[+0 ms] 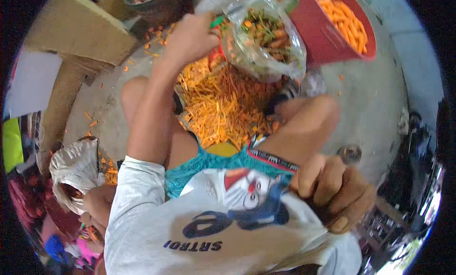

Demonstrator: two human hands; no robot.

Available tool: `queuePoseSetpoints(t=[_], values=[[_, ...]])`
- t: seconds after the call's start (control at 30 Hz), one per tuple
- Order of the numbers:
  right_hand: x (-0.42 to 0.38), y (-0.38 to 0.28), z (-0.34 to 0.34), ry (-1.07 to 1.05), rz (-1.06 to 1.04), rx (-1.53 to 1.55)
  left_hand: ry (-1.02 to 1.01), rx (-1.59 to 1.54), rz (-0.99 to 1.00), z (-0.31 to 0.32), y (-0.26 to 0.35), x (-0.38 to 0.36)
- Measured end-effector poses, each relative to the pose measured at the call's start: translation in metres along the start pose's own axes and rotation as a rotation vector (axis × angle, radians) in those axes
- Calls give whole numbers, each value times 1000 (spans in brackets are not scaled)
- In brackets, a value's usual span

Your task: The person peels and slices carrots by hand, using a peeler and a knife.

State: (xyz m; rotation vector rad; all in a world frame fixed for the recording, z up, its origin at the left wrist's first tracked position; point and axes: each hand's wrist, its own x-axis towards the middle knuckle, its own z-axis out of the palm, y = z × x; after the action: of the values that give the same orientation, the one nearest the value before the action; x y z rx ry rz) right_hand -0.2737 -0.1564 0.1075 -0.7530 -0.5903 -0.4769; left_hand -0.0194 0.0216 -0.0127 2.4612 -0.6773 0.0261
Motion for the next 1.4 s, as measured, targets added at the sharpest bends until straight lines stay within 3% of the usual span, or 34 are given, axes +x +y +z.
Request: queuePoseSetpoints(t=[0.03, 0.07, 0.2, 0.23, 0.3, 0.4, 0.5, 0.67, 0.7, 0.73, 0.77, 0.8, 0.83, 0.87, 0.9, 0.97, 1.03, 1.07, 1.13, 1.2, 1.23, 1.27, 1.4], values=[[10, 0, -5, -143, 71, -36, 62, 1, 53, 2, 0, -1], [14, -3, -4, -284, 144, -65, -46, 40, -24, -4, 5, 1], [23, -4, 6, -100, 208, -186, 126, -4, 153, -1, 5, -3], [25, -4, 11, -76, 228, -201, 119, 12, 136, -10, 18, -7], [27, -4, 22, -70, 250, -195, -140, -129, -268, -36, 39, -7], [28, -4, 34, -69, 300, -201, -122, -55, -99, -38, 30, -7], [24, -3, 29, -78, 350, -216, -150, -44, -137, -45, 31, -7], [-4, 23, -81, -121, 452, -1174, -79, -101, -147, -52, 8, -2], [42, 57, -83, -460, 217, -1335, -65, -76, -154, -55, 5, -1], [91, 81, -141, -536, 762, -1181, -56, -54, -163, -58, 3, 0], [94, 110, -186, -376, 941, -1259, -49, -64, -158, -58, 2, 0], [93, 130, -200, -323, 1052, -1556, -11, -71, -139, -59, 1, -1], [75, 155, -257, -519, 1092, -1707, 33, -76, -117, -59, -2, 0], [52, 169, -280, -873, 974, -2020, 19, -79, -106, -45, -23, 4], [36, 178, -274, -1047, 1075, -1747, 26, -84, -98, -45, -28, 6], [-12, 198, -247, -1014, 1105, -1588, 112, -43, -55, -44, -32, 6], [-90, 214, -284, -1022, 441, -1681, 74, -57, -96, -49, -26, 7], [-68, 213, -277, -1022, 441, -1684, 35, -62, -129, -51, -25, 9], [1, 210, -253, -932, 1287, -1554, 44, -55, -104, -45, -35, 10], [31, 211, -289, -701, 818, -1801, 65, -49, -83, -46, -39, 11], [47, 214, -313, -606, 761, -1808, 56, -51, -87, -48, -38, 9], [59, 216, -345, -666, 656, -1885, 48, -51, -92, -50, -38, 7], [68, 202, -400, -852, 804, -2052, 52, -50, -116, -50, -40, 9]])
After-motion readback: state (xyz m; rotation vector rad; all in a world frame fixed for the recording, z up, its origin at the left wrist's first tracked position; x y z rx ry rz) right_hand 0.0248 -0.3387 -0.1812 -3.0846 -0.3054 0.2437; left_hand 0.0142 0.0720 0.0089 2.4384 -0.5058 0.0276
